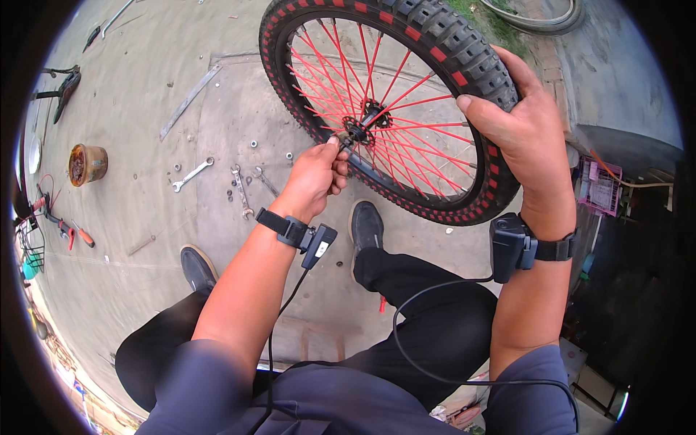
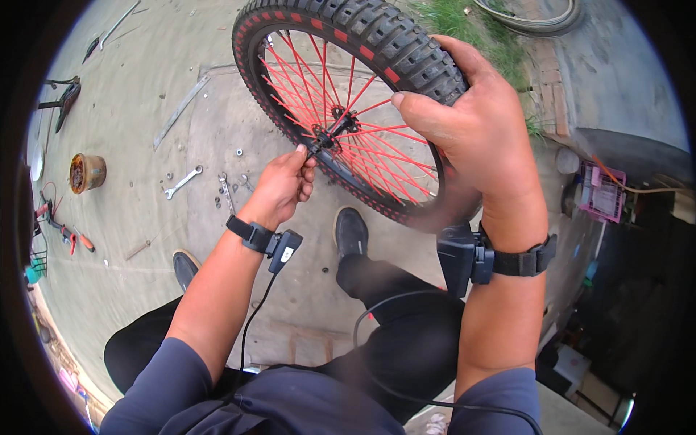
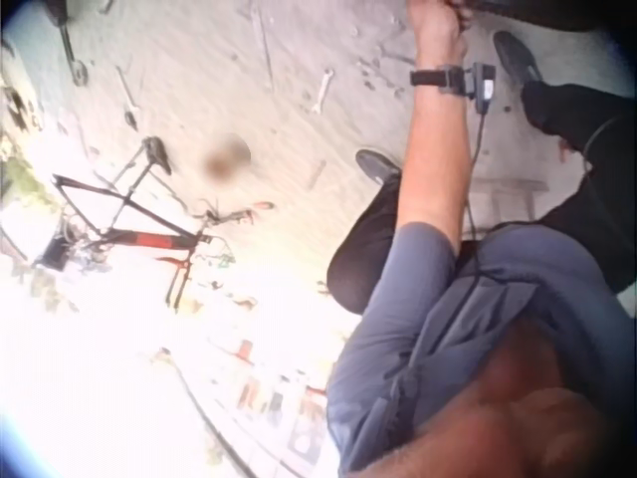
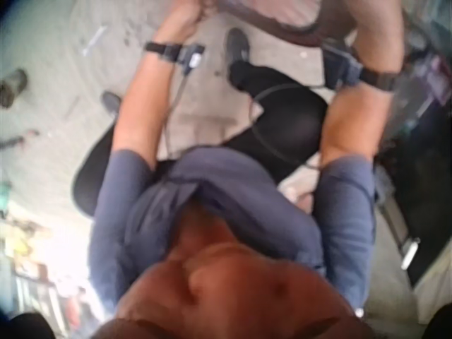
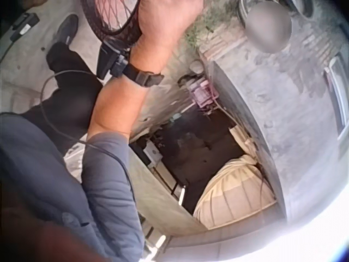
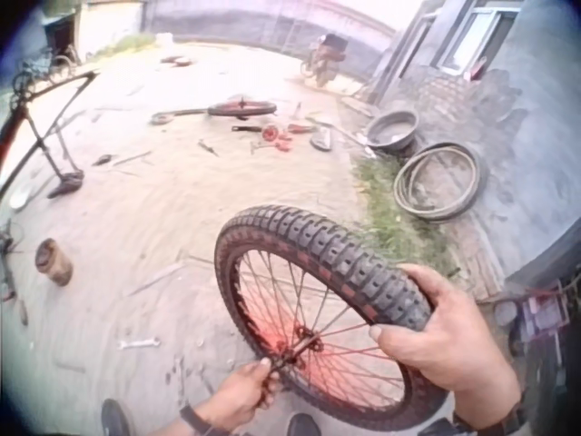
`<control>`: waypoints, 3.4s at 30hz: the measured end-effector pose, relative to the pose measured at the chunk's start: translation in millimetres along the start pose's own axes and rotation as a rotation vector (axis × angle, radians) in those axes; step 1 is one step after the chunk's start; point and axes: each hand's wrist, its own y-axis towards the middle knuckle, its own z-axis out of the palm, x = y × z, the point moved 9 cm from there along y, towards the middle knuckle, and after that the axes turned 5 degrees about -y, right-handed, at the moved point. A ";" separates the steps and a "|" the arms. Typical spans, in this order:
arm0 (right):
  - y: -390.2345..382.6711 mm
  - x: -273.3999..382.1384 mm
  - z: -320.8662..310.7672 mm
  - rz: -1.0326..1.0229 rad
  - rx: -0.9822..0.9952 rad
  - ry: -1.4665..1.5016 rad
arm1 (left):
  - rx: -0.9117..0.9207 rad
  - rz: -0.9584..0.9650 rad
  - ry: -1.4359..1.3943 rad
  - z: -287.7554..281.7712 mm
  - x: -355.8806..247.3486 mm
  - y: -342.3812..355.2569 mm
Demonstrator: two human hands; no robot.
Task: The person holds a bicycle wheel with red spokes and a black tire, then uses a small wrench to tighten the axle nuts on both sides of the hub. The person rotates the wheel to check alignment and continues tightening the nuts before placing the wheel on the ground.
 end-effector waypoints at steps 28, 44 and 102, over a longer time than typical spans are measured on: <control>-3.1 3.1 1.6 0.039 0.077 -0.040 | -0.017 0.090 0.097 -0.5 -10.4 -8.9; -3.8 8.3 3.9 0.003 0.028 0.006 | -0.020 0.089 0.076 9.9 -13.5 -3.9; -5.1 9.3 3.3 0.063 0.018 -0.048 | -0.127 0.005 0.009 -24.8 -1.4 -40.6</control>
